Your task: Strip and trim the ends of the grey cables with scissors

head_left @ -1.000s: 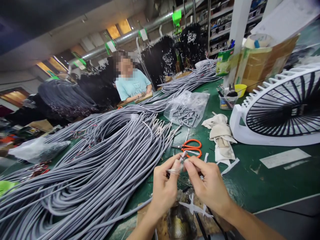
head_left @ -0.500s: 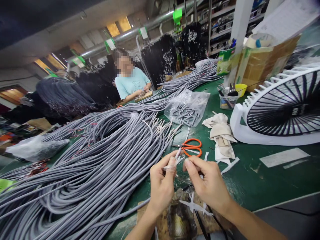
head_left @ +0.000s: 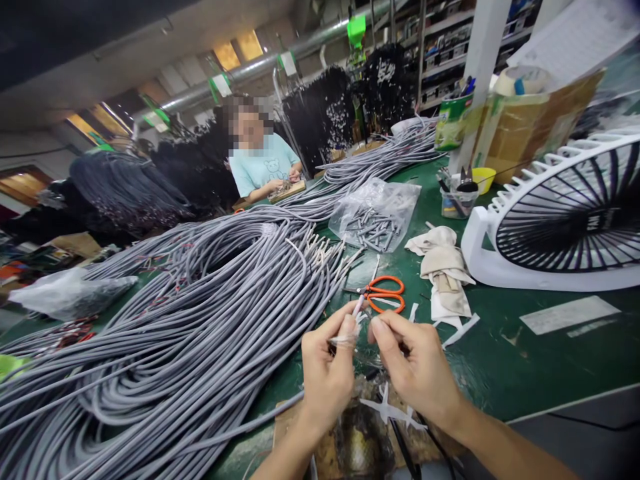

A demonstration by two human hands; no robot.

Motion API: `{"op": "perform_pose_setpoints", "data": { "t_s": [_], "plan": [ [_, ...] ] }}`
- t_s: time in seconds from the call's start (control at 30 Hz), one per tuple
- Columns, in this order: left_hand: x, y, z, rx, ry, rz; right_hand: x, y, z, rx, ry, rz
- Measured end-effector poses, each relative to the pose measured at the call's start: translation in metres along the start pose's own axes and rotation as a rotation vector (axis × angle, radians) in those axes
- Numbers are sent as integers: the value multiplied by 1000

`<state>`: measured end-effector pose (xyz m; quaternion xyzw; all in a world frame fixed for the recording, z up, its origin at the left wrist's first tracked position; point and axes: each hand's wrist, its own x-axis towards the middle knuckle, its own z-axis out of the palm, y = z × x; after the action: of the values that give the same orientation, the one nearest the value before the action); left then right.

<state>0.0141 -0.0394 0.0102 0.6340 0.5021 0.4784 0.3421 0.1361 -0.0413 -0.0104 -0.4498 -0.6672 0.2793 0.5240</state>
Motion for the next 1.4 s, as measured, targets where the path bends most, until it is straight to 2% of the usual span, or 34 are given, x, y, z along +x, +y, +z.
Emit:
{"op": "perform_pose_setpoints", "data": {
  "t_s": [0.13,0.3,0.37,0.6,0.73,0.9,1.1,1.4],
  "plan": [
    [-6,-2,6,162,-74,141,1,0,0,-31,167,34],
    [-1,1,2,80,-66,6,2,1,-3,-35,284,1],
    [2,3,-2,35,-83,-9,3,2,-7,-71,300,-80],
    [7,6,-15,30,-85,85,34,-8,-45,-436,170,-504],
    [8,7,-15,36,-33,118,45,-12,-54,-530,239,-656],
    [5,5,-11,149,25,201,32,-3,-45,-558,323,-684],
    [3,5,-10,249,63,259,29,0,-48,-559,333,-643],
    [2,3,-12,276,33,248,30,3,-48,-500,283,-630]
  ]
}}
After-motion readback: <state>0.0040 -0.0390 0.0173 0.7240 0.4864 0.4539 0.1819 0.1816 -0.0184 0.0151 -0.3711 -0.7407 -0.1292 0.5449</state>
